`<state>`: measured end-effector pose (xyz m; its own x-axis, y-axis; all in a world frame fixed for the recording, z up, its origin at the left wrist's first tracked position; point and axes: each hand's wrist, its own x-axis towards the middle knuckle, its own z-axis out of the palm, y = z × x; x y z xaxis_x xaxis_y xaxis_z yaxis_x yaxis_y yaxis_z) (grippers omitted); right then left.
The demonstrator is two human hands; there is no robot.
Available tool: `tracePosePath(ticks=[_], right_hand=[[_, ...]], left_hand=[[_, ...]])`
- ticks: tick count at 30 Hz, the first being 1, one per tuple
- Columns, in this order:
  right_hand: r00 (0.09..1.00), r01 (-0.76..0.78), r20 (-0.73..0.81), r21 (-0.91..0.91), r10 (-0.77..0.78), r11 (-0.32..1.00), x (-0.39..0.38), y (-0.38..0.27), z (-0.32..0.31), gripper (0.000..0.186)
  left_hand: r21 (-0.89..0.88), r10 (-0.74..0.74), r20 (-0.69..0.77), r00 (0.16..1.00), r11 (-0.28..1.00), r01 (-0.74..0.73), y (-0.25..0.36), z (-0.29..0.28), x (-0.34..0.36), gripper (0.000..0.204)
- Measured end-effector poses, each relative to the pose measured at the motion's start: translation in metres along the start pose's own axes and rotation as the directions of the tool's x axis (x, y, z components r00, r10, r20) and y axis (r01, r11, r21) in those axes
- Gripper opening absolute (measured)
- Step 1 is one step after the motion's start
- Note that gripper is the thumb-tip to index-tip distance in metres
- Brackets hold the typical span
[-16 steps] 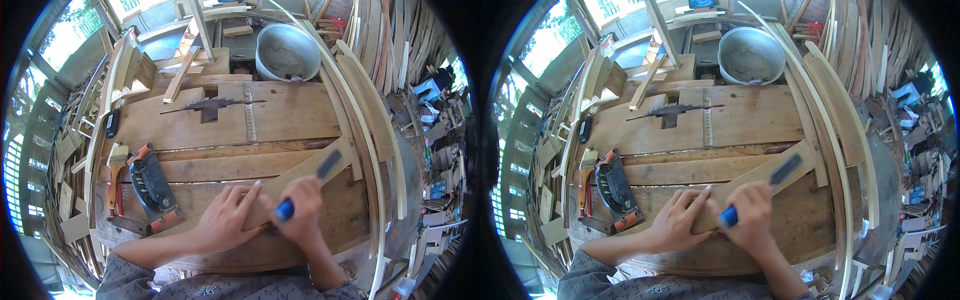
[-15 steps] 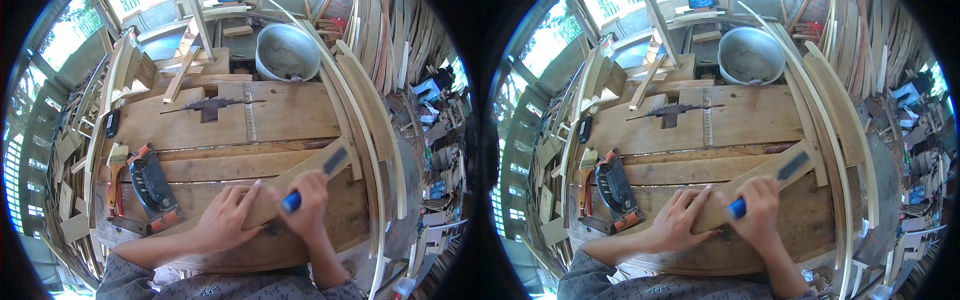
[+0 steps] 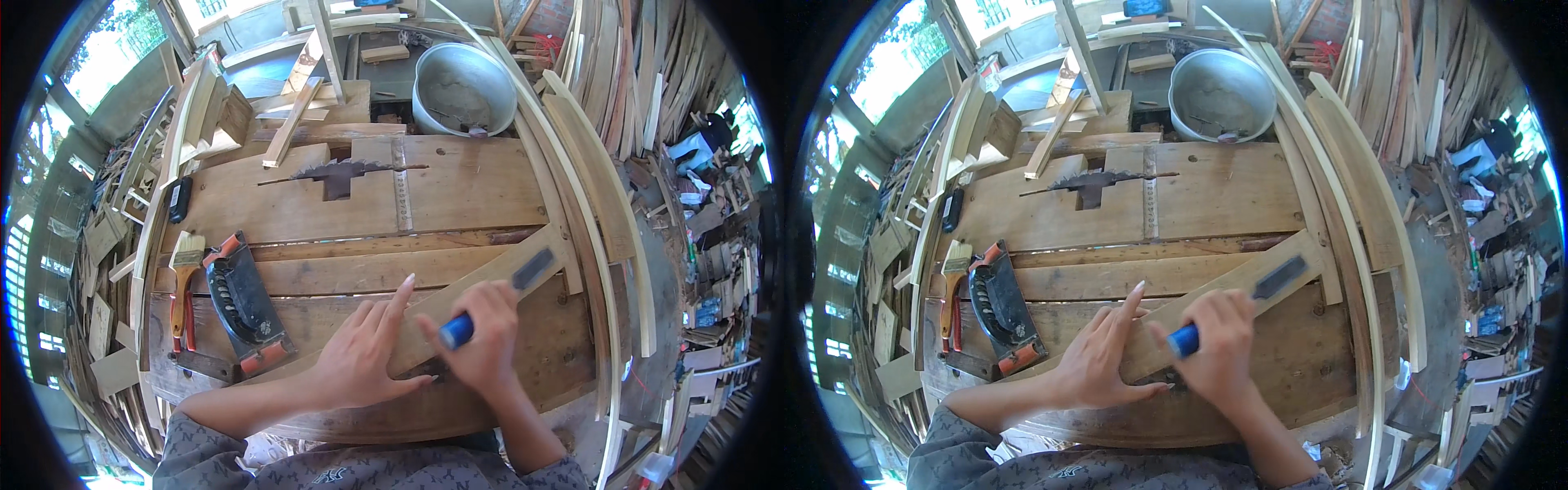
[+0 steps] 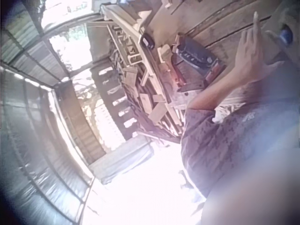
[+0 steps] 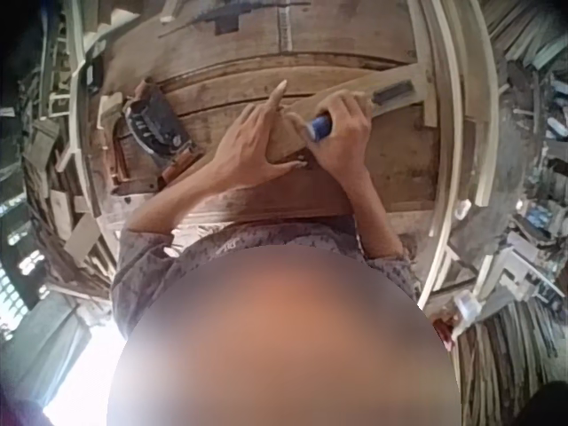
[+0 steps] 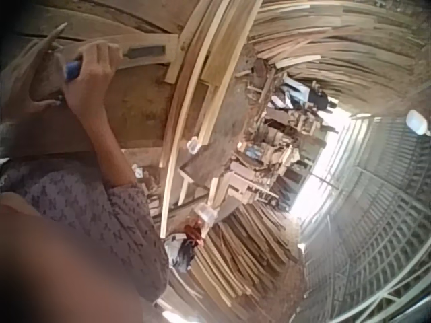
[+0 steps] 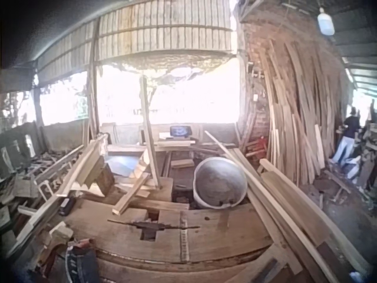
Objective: Use a chisel to shave and shape a piece of wood on a workbench in a workshop.
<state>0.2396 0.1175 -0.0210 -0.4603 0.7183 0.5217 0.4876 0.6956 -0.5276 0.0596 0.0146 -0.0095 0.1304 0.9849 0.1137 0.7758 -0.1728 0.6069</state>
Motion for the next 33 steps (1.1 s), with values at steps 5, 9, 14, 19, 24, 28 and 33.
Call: tracePosePath(ticks=[5,9,14,19,24,28,33], right_hand=[[0.993,0.106,0.032,0.132,-0.111,0.986,-0.009,-0.008,0.005,0.045],[0.999,0.008,-0.040,0.046,-0.006,0.999,0.009,0.008,-0.006,0.046],[0.998,0.061,-0.007,0.136,-0.061,0.989,-0.004,-0.014,0.007,0.046],[0.999,0.035,-0.008,0.071,-0.035,0.997,0.009,0.004,-0.004,0.046],[0.997,0.071,0.014,0.191,-0.075,0.979,0.001,-0.020,0.003,0.042],[0.997,0.073,0.021,0.115,-0.076,0.991,0.003,-0.004,0.002,0.040],[1.000,-0.019,-0.017,0.053,0.020,0.998,0.012,0.004,-0.001,0.036]], left_hand=[[-0.023,-0.013,0.021,1.000,1.000,0.014,-0.003,0.003,-0.003,0.127],[-0.040,-0.009,-0.013,1.000,0.999,0.009,0.001,0.003,-0.003,0.126],[-0.085,-0.062,0.057,0.996,0.994,0.067,-0.007,0.005,-0.004,0.133],[-0.054,-0.114,0.063,0.991,0.992,0.118,0.001,0.001,-0.003,0.133],[-0.061,-0.098,0.072,0.993,0.993,0.103,-0.003,0.004,-0.002,0.133],[-0.078,-0.096,0.054,0.994,0.992,0.100,-0.002,0.002,-0.005,0.133],[-0.069,-0.057,0.002,0.998,0.996,0.057,0.002,0.003,-0.002,0.128]])
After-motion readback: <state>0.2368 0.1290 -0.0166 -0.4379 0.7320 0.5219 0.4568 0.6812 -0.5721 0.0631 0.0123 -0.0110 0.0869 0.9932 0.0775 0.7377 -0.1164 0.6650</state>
